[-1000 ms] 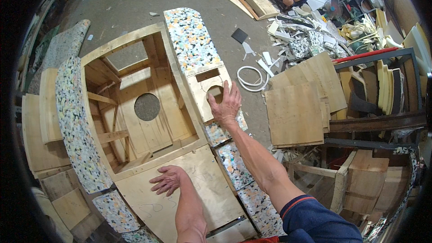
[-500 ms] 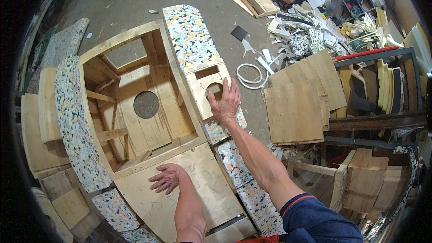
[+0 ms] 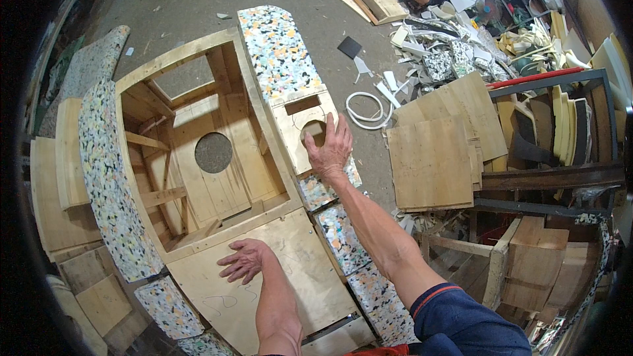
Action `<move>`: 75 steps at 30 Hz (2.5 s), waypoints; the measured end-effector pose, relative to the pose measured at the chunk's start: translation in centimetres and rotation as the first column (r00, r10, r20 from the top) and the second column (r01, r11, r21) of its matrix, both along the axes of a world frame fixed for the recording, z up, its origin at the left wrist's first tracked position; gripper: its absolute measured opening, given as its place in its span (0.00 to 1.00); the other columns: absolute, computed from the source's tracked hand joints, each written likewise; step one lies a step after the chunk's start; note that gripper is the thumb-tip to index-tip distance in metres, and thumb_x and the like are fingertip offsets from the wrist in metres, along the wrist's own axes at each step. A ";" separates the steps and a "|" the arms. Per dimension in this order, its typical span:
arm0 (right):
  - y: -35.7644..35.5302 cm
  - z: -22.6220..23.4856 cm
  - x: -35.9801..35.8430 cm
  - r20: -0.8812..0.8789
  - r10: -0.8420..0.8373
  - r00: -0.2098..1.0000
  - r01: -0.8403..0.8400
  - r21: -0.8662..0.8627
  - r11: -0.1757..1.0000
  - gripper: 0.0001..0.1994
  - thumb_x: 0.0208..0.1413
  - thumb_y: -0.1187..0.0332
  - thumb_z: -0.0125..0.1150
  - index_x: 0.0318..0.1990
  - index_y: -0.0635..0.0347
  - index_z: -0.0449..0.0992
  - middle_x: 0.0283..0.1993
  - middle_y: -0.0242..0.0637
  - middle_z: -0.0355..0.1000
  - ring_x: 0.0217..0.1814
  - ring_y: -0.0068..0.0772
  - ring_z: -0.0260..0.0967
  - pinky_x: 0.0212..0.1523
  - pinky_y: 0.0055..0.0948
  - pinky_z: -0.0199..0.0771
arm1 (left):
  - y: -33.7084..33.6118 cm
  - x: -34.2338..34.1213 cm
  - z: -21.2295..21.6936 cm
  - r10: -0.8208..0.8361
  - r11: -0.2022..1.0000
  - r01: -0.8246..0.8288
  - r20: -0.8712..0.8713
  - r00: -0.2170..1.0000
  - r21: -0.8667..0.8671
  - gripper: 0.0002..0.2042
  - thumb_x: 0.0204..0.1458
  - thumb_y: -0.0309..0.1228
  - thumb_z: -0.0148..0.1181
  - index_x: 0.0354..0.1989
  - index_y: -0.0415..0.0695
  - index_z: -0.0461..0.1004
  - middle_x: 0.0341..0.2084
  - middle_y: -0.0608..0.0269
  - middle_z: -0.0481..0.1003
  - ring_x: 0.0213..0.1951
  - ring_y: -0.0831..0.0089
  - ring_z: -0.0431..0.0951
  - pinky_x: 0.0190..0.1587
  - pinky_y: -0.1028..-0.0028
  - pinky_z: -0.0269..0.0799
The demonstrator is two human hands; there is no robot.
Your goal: The person positions and aligns a wooden panel with circular cutouts onto a larger wooden structure with patterned side panels. They repeatedly adjust the panel's placement and press along its edges to check fit, without using any visible tools.
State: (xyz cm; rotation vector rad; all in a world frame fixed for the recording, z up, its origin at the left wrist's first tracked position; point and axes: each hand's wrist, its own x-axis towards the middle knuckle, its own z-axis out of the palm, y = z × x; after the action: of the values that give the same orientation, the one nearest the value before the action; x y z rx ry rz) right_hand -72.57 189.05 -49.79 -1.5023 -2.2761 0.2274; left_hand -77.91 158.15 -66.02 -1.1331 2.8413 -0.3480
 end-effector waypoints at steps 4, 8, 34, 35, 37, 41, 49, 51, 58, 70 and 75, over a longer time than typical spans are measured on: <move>0.1 -0.2 0.0 -0.016 0.009 1.000 -0.008 0.024 1.000 0.43 0.59 0.47 0.69 0.74 0.66 0.65 0.76 0.68 0.59 0.78 0.68 0.57 0.76 0.63 0.57 | 0.4 -0.1 1.1 0.004 1.000 -0.005 -0.033 0.999 -0.008 0.40 0.69 0.62 0.35 0.86 0.58 0.46 0.85 0.49 0.41 0.82 0.37 0.46 0.73 0.27 0.46; 0.0 -0.2 0.1 -0.016 0.001 1.000 -0.001 0.025 1.000 0.42 0.59 0.48 0.69 0.74 0.66 0.66 0.76 0.67 0.59 0.78 0.67 0.58 0.76 0.63 0.57 | 0.8 -0.2 1.6 0.008 1.000 -0.008 -0.020 1.000 0.000 0.40 0.69 0.62 0.35 0.86 0.58 0.47 0.85 0.49 0.42 0.82 0.37 0.46 0.73 0.27 0.47; 0.4 -1.1 0.1 -0.014 0.015 1.000 -0.014 0.108 0.994 0.38 0.58 0.52 0.69 0.72 0.64 0.70 0.74 0.63 0.62 0.75 0.66 0.60 0.75 0.59 0.60 | 1.6 -0.1 3.2 -0.025 0.996 0.028 -0.040 0.999 0.085 0.39 0.71 0.55 0.39 0.85 0.48 0.46 0.84 0.40 0.39 0.82 0.35 0.46 0.73 0.26 0.49; 0.4 -1.1 0.1 -0.017 0.005 1.000 -0.003 0.091 0.996 0.38 0.57 0.52 0.69 0.72 0.64 0.70 0.74 0.63 0.62 0.75 0.66 0.60 0.75 0.59 0.60 | 1.6 0.0 3.1 -0.032 0.998 0.034 -0.043 0.999 0.056 0.39 0.71 0.55 0.39 0.85 0.48 0.46 0.85 0.41 0.39 0.82 0.35 0.46 0.73 0.26 0.49; 0.4 -1.0 0.1 -0.020 0.021 1.000 -0.018 0.114 0.993 0.38 0.57 0.52 0.69 0.72 0.64 0.70 0.73 0.63 0.62 0.75 0.66 0.60 0.75 0.59 0.60 | 1.5 0.0 2.6 -0.021 0.998 0.024 -0.045 0.999 0.061 0.39 0.70 0.58 0.37 0.86 0.51 0.45 0.85 0.43 0.40 0.82 0.35 0.46 0.74 0.26 0.48; 0.4 -1.0 0.1 -0.018 0.009 1.000 -0.008 0.093 0.996 0.38 0.57 0.52 0.69 0.72 0.65 0.70 0.73 0.63 0.63 0.75 0.66 0.60 0.75 0.59 0.60 | 0.7 0.1 1.0 -0.019 0.999 0.022 -0.069 0.997 0.033 0.40 0.69 0.60 0.36 0.86 0.54 0.45 0.85 0.47 0.42 0.82 0.36 0.45 0.74 0.27 0.47; 0.4 -1.5 0.2 -0.055 -0.002 0.998 0.006 0.073 0.997 0.39 0.56 0.52 0.69 0.73 0.62 0.69 0.75 0.64 0.61 0.76 0.68 0.59 0.76 0.62 0.58 | -0.2 0.3 0.1 -0.018 0.997 0.011 -0.092 0.996 -0.078 0.39 0.69 0.60 0.39 0.85 0.55 0.48 0.85 0.47 0.43 0.82 0.37 0.48 0.73 0.27 0.51; 0.5 -1.5 0.2 -0.063 -0.007 0.998 0.012 0.090 0.996 0.39 0.56 0.52 0.69 0.73 0.62 0.69 0.75 0.64 0.61 0.76 0.69 0.59 0.76 0.62 0.58 | 0.5 0.1 0.5 -0.021 0.999 0.018 -0.079 0.997 -0.039 0.39 0.69 0.60 0.40 0.85 0.55 0.49 0.85 0.46 0.43 0.81 0.37 0.49 0.72 0.27 0.52; 0.2 -0.8 0.2 -0.053 0.005 0.999 -0.001 0.079 0.997 0.38 0.56 0.55 0.70 0.73 0.63 0.68 0.75 0.64 0.61 0.76 0.68 0.60 0.74 0.62 0.60 | 1.3 -0.2 2.3 -0.028 1.000 0.029 -0.097 0.995 0.006 0.38 0.71 0.58 0.39 0.85 0.54 0.48 0.85 0.45 0.42 0.81 0.36 0.48 0.73 0.26 0.49; 0.4 -1.0 0.2 -0.043 0.004 0.999 0.000 0.091 0.996 0.38 0.57 0.54 0.69 0.73 0.62 0.67 0.75 0.64 0.60 0.75 0.69 0.60 0.74 0.61 0.60 | 1.6 -0.3 2.9 -0.031 0.999 0.030 -0.066 0.997 -0.015 0.38 0.70 0.57 0.42 0.84 0.53 0.51 0.84 0.43 0.44 0.80 0.35 0.52 0.71 0.25 0.53; 0.2 -1.0 0.1 -0.034 0.005 0.999 -0.003 0.082 0.997 0.39 0.57 0.54 0.68 0.74 0.63 0.68 0.74 0.63 0.62 0.76 0.67 0.60 0.75 0.60 0.60 | 1.1 0.0 2.3 -0.046 0.999 0.043 -0.107 0.993 -0.030 0.38 0.71 0.57 0.41 0.84 0.51 0.49 0.84 0.44 0.43 0.80 0.36 0.50 0.71 0.25 0.53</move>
State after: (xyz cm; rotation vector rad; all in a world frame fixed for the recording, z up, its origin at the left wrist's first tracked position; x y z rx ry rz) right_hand -72.44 189.26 -50.78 -1.4422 -2.2342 0.1579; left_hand -77.92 159.29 -63.69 -1.1285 2.9682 -0.3405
